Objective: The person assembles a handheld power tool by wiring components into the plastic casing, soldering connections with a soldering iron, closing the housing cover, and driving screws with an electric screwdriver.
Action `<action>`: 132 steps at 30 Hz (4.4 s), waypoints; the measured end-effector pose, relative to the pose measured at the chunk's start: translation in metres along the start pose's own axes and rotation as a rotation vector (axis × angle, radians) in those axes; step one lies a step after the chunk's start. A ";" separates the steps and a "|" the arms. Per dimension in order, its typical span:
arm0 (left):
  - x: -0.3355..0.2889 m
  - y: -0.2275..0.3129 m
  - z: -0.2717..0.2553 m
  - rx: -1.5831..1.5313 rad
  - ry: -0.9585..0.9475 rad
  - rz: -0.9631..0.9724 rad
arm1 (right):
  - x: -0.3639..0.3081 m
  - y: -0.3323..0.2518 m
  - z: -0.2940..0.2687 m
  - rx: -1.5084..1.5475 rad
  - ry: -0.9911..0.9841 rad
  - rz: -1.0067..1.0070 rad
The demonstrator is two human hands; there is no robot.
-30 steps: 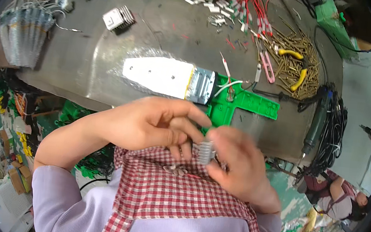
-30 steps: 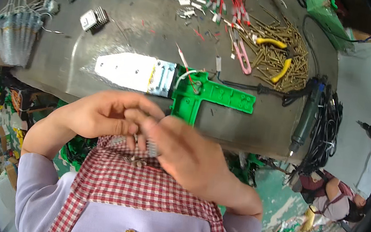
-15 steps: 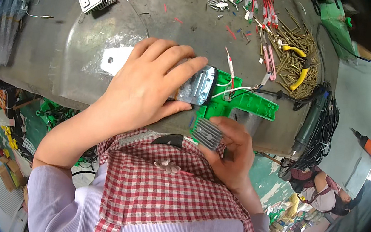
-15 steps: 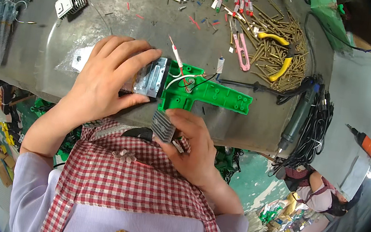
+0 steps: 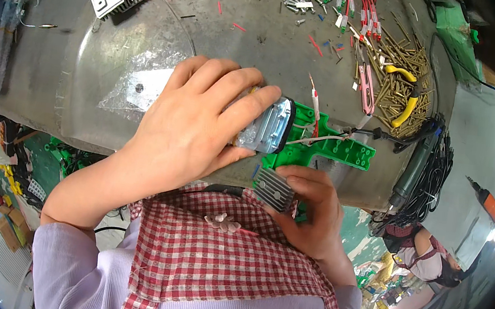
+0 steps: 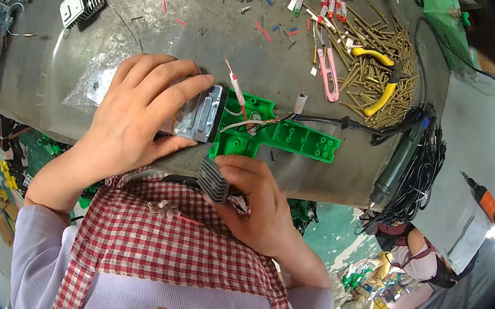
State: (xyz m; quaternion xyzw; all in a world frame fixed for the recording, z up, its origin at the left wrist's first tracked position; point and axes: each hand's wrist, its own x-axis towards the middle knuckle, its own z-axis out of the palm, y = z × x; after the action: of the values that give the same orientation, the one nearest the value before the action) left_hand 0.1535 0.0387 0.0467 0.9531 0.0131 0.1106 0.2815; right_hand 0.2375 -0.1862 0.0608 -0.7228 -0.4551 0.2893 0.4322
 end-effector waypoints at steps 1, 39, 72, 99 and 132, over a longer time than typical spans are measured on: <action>0.000 0.001 0.000 0.000 0.001 0.000 | 0.001 -0.002 0.000 -0.033 0.014 -0.026; 0.000 -0.008 0.012 0.016 0.092 0.107 | 0.022 -0.011 -0.007 -0.519 -0.106 -0.114; -0.050 -0.175 -0.157 -0.023 0.436 -0.548 | 0.081 -0.063 0.006 0.017 -0.056 -0.039; -0.035 -0.131 -0.202 0.645 0.296 -0.795 | 0.276 -0.104 -0.040 0.166 -0.032 -0.184; 0.000 0.057 -0.038 0.177 -0.063 0.223 | -0.046 -0.010 -0.070 0.127 0.177 0.476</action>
State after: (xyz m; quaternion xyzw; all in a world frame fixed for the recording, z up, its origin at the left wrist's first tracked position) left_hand 0.1434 0.0112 0.1084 0.9727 -0.0918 0.1098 0.1828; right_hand 0.2712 -0.2513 0.1032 -0.8035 -0.2134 0.3464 0.4346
